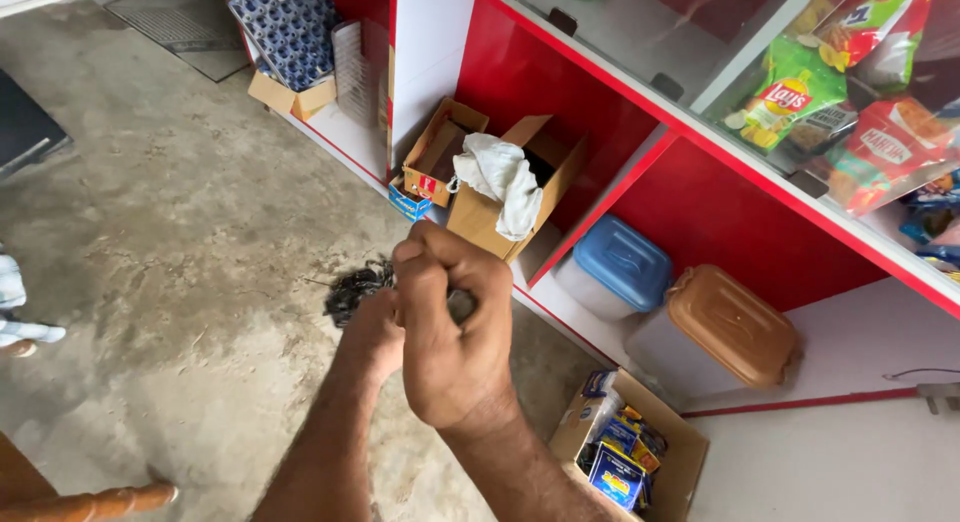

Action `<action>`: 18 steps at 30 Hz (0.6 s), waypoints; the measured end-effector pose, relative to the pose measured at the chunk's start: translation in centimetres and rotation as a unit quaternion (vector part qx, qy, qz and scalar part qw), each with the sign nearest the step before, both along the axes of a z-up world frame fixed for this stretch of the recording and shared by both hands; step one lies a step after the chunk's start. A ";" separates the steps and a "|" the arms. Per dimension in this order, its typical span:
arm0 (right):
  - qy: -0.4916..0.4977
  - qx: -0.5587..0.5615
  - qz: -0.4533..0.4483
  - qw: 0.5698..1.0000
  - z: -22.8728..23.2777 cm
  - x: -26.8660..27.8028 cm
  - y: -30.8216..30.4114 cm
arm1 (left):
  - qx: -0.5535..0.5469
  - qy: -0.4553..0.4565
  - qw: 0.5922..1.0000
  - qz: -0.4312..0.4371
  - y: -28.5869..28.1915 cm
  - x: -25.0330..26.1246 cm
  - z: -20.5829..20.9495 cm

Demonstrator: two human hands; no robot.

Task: Mopping the floor of a small grocery store near shelves and a freezer.

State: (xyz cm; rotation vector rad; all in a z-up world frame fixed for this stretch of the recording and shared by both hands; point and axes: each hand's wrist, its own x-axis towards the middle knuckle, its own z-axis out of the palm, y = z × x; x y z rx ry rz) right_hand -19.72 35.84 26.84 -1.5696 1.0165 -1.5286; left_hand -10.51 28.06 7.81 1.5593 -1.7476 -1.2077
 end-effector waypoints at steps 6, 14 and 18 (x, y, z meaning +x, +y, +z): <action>-0.254 0.111 0.062 0.959 -2.9 1.0 -0.6 | 0.037 -0.147 0.985 0.085 3.6 5.1 1.1; -0.265 0.171 0.083 0.945 -4.9 2.3 1.5 | 0.060 -0.170 0.973 0.146 7.2 7.5 -2.5; -0.214 0.120 0.052 0.968 -1.2 0.4 1.3 | -0.012 -0.073 0.982 0.172 5.4 2.8 -0.6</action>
